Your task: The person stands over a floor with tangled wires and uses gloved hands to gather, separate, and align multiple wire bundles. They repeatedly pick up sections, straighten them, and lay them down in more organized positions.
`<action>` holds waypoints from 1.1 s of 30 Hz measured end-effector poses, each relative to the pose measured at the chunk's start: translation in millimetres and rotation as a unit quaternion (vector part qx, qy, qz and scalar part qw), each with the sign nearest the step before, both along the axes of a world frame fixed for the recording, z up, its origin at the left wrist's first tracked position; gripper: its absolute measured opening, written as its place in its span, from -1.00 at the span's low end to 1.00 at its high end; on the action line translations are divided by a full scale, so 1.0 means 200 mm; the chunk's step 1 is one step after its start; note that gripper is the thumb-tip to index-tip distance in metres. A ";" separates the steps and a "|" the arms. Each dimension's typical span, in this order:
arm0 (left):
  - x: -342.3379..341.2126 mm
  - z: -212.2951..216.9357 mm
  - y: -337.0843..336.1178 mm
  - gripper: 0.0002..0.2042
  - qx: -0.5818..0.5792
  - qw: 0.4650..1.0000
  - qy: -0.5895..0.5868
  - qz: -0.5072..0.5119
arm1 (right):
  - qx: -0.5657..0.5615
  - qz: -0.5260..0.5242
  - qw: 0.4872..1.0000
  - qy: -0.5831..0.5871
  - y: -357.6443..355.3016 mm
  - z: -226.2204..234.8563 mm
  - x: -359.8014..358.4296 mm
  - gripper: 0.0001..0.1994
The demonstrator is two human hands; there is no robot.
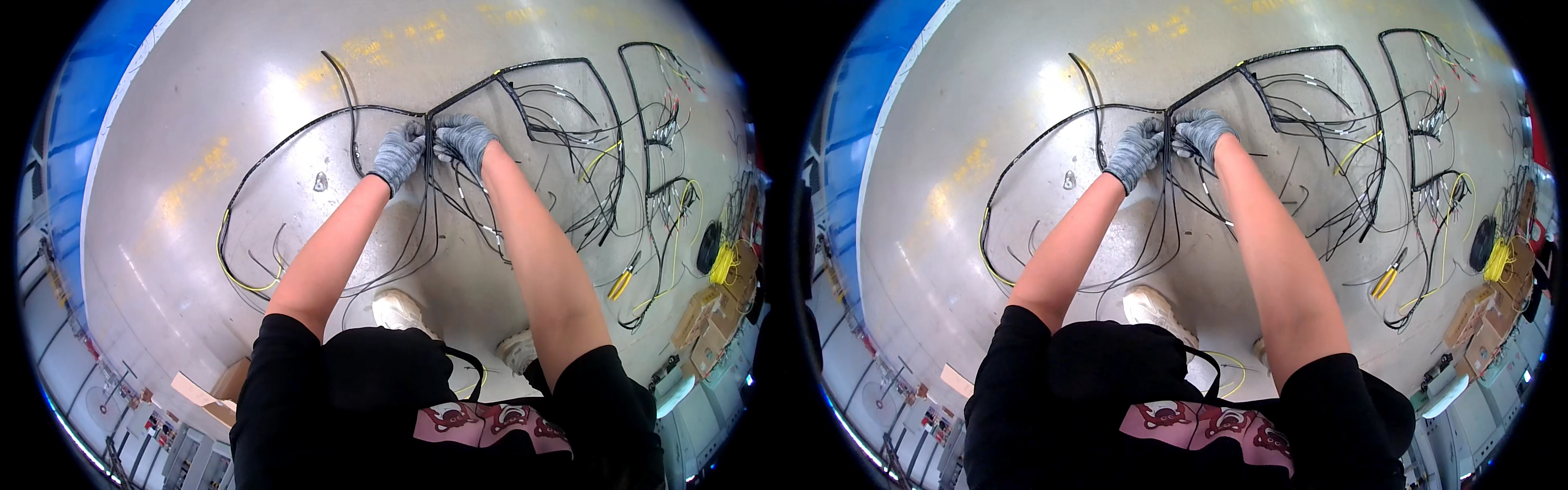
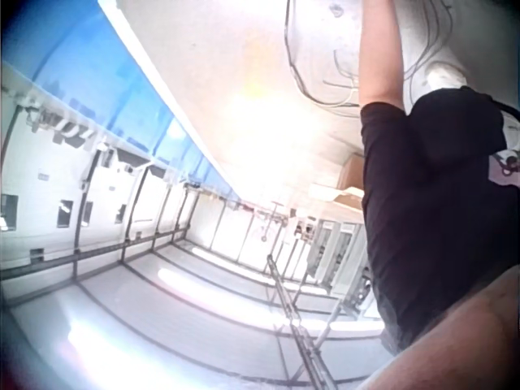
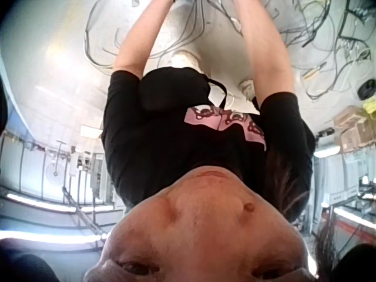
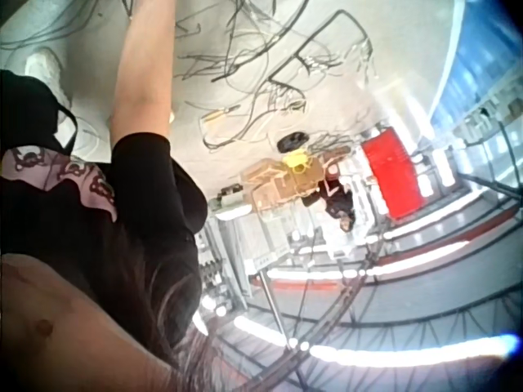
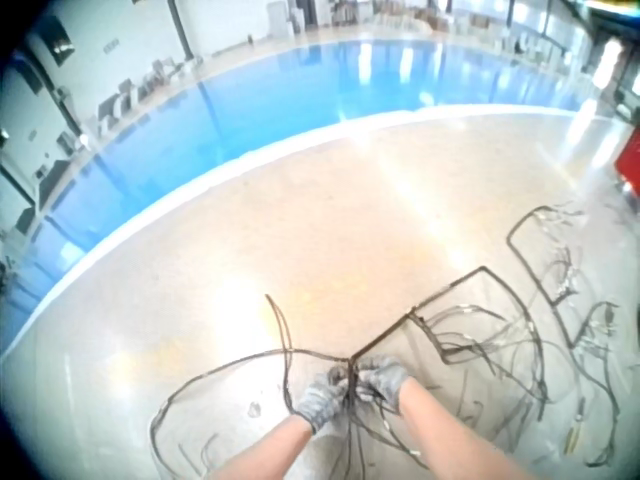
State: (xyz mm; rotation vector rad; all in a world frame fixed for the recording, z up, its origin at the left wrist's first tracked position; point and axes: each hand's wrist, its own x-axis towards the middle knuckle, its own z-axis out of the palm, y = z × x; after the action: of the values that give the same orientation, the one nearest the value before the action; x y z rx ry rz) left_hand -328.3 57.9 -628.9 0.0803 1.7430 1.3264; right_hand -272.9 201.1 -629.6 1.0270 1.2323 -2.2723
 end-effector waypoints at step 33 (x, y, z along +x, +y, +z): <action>-0.06 0.07 0.03 -0.83 0.031 0.994 0.032 0.100 | 0.183 -0.104 0.977 0.032 -0.06 0.08 -0.06 -0.86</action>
State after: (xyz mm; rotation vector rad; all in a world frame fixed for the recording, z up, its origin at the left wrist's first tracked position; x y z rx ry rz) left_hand -339.5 63.8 -615.5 -0.0181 1.8018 1.5379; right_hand -284.7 189.2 -614.4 1.2708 1.6887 -2.2945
